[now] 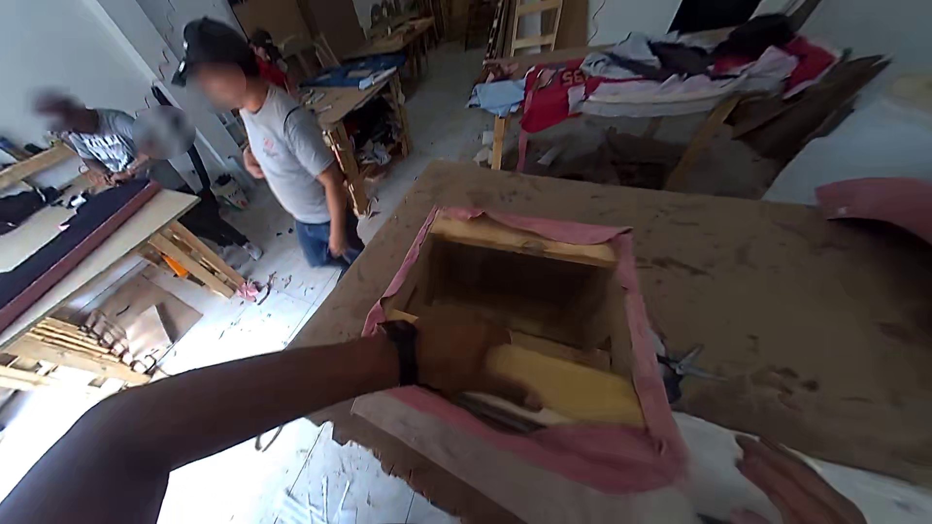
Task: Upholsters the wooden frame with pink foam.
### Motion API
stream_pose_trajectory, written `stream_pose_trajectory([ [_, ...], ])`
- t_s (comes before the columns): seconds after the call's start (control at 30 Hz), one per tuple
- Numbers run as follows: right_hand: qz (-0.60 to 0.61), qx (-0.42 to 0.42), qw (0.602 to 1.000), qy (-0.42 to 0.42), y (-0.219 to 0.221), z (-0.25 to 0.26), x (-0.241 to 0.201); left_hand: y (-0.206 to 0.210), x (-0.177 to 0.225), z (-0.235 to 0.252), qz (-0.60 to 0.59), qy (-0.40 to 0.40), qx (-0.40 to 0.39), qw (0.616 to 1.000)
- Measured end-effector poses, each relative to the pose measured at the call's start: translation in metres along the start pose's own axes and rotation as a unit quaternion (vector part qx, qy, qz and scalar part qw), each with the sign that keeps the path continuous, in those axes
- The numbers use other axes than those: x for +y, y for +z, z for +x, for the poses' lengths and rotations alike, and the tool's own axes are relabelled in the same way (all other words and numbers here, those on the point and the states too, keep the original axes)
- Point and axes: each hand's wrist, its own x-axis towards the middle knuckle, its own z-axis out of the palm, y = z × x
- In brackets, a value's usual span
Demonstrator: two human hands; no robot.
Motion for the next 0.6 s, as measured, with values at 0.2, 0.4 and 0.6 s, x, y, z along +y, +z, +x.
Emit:
stream_pose_trajectory([
  [0.2,-0.154,-0.065,0.970,-0.176,0.048,0.112,-0.051,-0.047,0.013,0.034,-0.034,0.017,0.015,0.999],
  [0.4,-0.136,-0.105,0.974,-0.148,0.049,0.155,-0.041,-0.067,-0.014,0.057,-0.049,0.085,0.084,0.992],
  [0.6,-0.077,-0.070,0.989,-0.103,0.059,0.193,-0.044,-0.120,0.014,0.047,0.013,0.208,0.140,0.968],
])
